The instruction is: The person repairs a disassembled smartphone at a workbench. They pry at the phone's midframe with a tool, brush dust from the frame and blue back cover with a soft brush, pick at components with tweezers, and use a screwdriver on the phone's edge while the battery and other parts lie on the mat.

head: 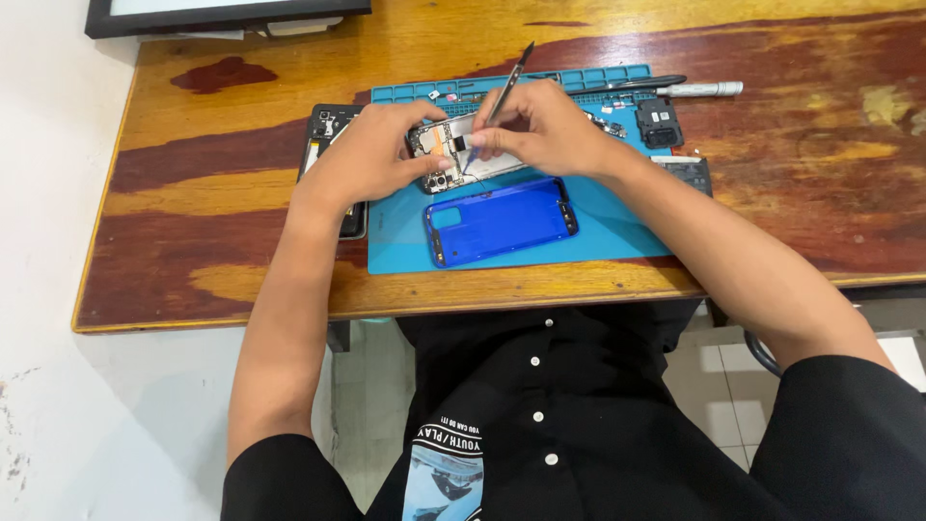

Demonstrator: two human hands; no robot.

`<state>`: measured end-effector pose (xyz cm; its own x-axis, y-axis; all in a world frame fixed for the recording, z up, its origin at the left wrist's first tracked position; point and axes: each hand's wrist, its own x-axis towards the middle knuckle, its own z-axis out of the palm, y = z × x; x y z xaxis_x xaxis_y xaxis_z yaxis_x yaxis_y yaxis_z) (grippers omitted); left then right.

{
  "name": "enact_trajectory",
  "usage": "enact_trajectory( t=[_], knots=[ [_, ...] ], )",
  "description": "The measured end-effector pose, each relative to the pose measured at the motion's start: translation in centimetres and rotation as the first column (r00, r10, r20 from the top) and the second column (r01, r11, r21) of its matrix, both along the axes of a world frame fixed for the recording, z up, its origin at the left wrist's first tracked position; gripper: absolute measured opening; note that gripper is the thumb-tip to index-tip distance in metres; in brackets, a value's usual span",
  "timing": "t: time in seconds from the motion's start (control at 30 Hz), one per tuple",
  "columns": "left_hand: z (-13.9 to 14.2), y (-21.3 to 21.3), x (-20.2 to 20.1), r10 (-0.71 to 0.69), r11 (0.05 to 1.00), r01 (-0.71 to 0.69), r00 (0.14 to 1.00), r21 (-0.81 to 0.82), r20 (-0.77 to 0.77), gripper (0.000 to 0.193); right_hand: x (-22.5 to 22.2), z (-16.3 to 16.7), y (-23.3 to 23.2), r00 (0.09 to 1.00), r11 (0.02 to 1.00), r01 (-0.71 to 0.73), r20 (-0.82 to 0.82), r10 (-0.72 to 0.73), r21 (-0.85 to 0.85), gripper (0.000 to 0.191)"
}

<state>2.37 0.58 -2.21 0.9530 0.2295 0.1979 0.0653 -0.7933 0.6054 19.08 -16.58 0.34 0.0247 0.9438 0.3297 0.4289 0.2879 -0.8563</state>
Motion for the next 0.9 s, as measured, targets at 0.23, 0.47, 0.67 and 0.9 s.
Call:
enact_trajectory(
  t=[0.23, 0.47, 0.67, 0.9],
  knots=[
    [0.1, 0.0, 0.1, -0.002, 1.0, 0.003, 1.0, 0.026, -0.013, 0.049, -0.5, 0.0, 0.5, 0.998, 1.0, 0.011, -0.06, -0.012, -0.022, 0.012],
    [0.0, 0.0, 0.0, -0.001, 1.0, 0.001, 1.0, 0.015, -0.008, 0.047, -0.8, 0.4, 0.6, 0.997, 0.99, 0.064, -0.044, -0.07, -0.125, 0.015],
    [-0.2, 0.1, 0.1, -0.01, 0.999, 0.009, 1.0, 0.039, 0.022, 0.047, -0.9, 0.5, 1.1, 0.99, 0.975, 0.133, -0.024, -0.14, -0.178, 0.021],
    [-0.1, 0.0, 0.2, 0.012, 0.999, -0.012, 1.0, 0.05, -0.009, 0.05, -0.1, -0.6, 1.4, 0.987, 0.981, 0.113, -0.096, -0.13, -0.16, 0.024]
  ],
)
